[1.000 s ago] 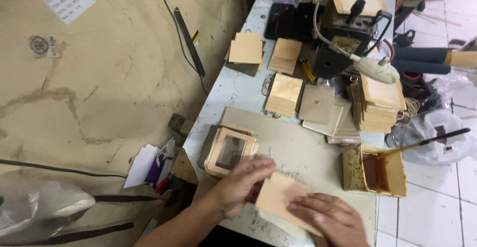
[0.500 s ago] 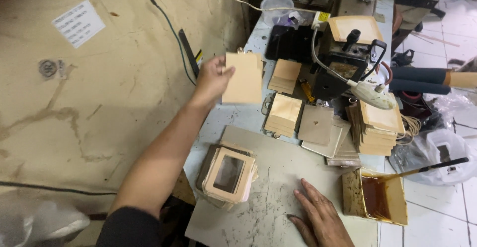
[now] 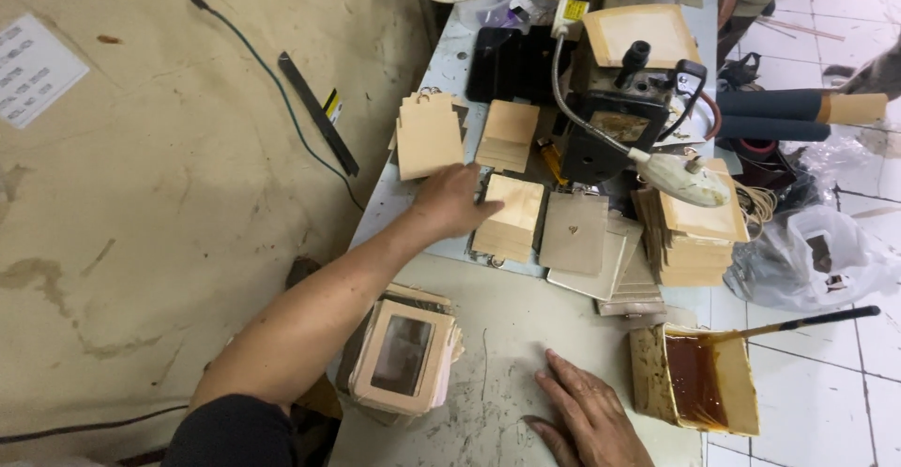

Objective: The person folds small cardboard pieces into tag shapes, inserts metal rings, and stacks them. They also handle cardboard frames with clear windows, using a lighter to heat a small metal ring before placing it on a frame.

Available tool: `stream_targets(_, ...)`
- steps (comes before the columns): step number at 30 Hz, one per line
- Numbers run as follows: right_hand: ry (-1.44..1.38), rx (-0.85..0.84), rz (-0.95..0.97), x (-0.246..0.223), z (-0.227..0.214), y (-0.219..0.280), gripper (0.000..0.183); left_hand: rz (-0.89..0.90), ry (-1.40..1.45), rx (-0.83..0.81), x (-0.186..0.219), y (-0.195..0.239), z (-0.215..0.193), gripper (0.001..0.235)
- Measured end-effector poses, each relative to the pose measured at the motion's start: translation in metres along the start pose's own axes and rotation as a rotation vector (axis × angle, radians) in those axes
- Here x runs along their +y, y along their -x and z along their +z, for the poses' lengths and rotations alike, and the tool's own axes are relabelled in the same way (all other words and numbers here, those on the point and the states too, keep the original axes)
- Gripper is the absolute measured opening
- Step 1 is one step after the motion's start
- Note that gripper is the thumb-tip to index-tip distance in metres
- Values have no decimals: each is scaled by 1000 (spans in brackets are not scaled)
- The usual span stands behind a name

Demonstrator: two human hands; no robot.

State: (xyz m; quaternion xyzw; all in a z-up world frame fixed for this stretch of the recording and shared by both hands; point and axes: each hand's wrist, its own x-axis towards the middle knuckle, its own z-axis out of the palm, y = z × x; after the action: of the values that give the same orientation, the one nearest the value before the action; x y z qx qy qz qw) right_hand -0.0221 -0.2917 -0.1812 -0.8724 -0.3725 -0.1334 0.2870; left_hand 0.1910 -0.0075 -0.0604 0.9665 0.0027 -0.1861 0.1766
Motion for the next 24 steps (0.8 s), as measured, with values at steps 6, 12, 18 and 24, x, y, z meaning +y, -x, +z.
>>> stream_targets(6, -61, 26, -42, -17, -23, -20, 61, -50, 258, 4, 3, 4, 22, 52)
stream_targets(12, -93, 22, -43, -18, -27, -20, 57, -77, 683, -25, 18, 41, 12, 39)
stream_targets(18, -128, 43, -61, -29, -39, -24, 55, 273, 641, 109, 28, 106, -3, 37)
stream_targets(24, -121, 142, -167, -22, -38, 1, 38, 313, 598, -187, 38, 177, -39, 76)
